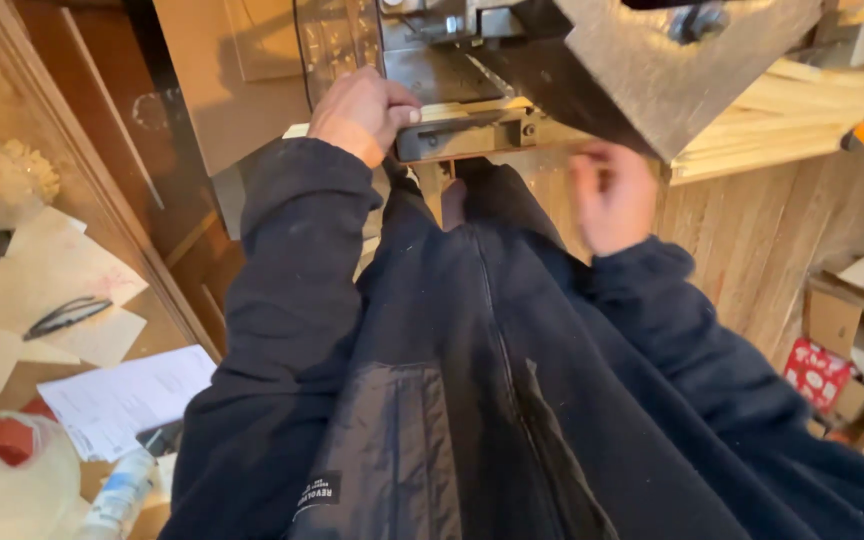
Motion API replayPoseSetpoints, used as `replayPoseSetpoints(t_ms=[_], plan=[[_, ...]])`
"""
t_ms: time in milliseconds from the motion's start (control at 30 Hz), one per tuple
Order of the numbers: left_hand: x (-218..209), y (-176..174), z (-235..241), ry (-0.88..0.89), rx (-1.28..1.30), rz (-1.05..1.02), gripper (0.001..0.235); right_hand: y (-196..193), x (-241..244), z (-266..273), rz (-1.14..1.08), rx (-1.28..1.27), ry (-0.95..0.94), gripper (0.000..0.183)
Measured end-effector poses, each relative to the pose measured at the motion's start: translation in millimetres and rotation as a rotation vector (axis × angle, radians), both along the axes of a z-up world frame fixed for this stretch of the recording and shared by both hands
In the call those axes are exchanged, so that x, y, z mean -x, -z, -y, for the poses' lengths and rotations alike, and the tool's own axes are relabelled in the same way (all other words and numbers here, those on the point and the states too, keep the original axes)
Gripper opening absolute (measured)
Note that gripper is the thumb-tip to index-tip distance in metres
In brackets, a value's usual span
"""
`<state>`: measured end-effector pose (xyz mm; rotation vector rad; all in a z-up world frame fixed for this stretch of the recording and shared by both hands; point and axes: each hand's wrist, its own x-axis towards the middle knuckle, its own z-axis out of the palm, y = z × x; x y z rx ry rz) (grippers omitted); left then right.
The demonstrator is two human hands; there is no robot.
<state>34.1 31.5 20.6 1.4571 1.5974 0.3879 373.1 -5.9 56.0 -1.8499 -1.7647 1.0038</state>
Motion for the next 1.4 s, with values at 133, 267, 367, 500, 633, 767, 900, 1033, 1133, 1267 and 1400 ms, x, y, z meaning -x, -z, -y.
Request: replayPoseSetpoints(t_ms=[133, 267, 367, 500, 633, 767, 900, 1033, 1133, 1267, 1400], plan=[[3, -2, -10, 0.034, -0.026, -0.035, 0.016, 70, -98, -35, -0.185, -0.006, 0.274, 0.026], [-4, -2, -1, 0.101, -0.071, -0.029, 0.016, 86, -119, -51, -0.626, 0.407, 0.669, 0.025], [-3, -5, -20, 0.117, -0.069, -0.041, 0.018, 80, -96, -85, -0.961, 0.460, 0.676, 0.025], [-6, -10, -8, 0.107, -0.045, -0.036, 0.020, 86, -98, -84, -1.090, 0.498, 0.654, 0.022], [-10, -12, -10, 0.102, -0.055, -0.043, 0.020, 90, -103, -89, -1.020, 0.465, 0.652, 0.021], [-14, -10, -12, 0.103, -0.081, -0.040, 0.019, 108, -117, -88, -0.944, 0.389, 0.601, 0.018], [-26, -12, -15, 0.120, -0.100, -0.047, 0.018, 99, -115, -94, -0.978, 0.389, 0.674, 0.022], [-39, -10, -20, 0.106, -0.106, -0.034, 0.018, 99, -117, -93, -1.043, 0.381, 0.723, 0.026], [-40, -7, -21, 0.091, -0.109, -0.022, 0.018, 110, -122, -91, -1.037, 0.379, 0.649, 0.025], [-41, -7, -22, 0.104, -0.118, -0.017, 0.018, 103, -118, -92, -1.006, 0.399, 0.643, 0.024], [-44, -9, -23, 0.119, -0.137, -0.012, 0.016, 100, -122, -90, -0.994, 0.400, 0.639, 0.023]])
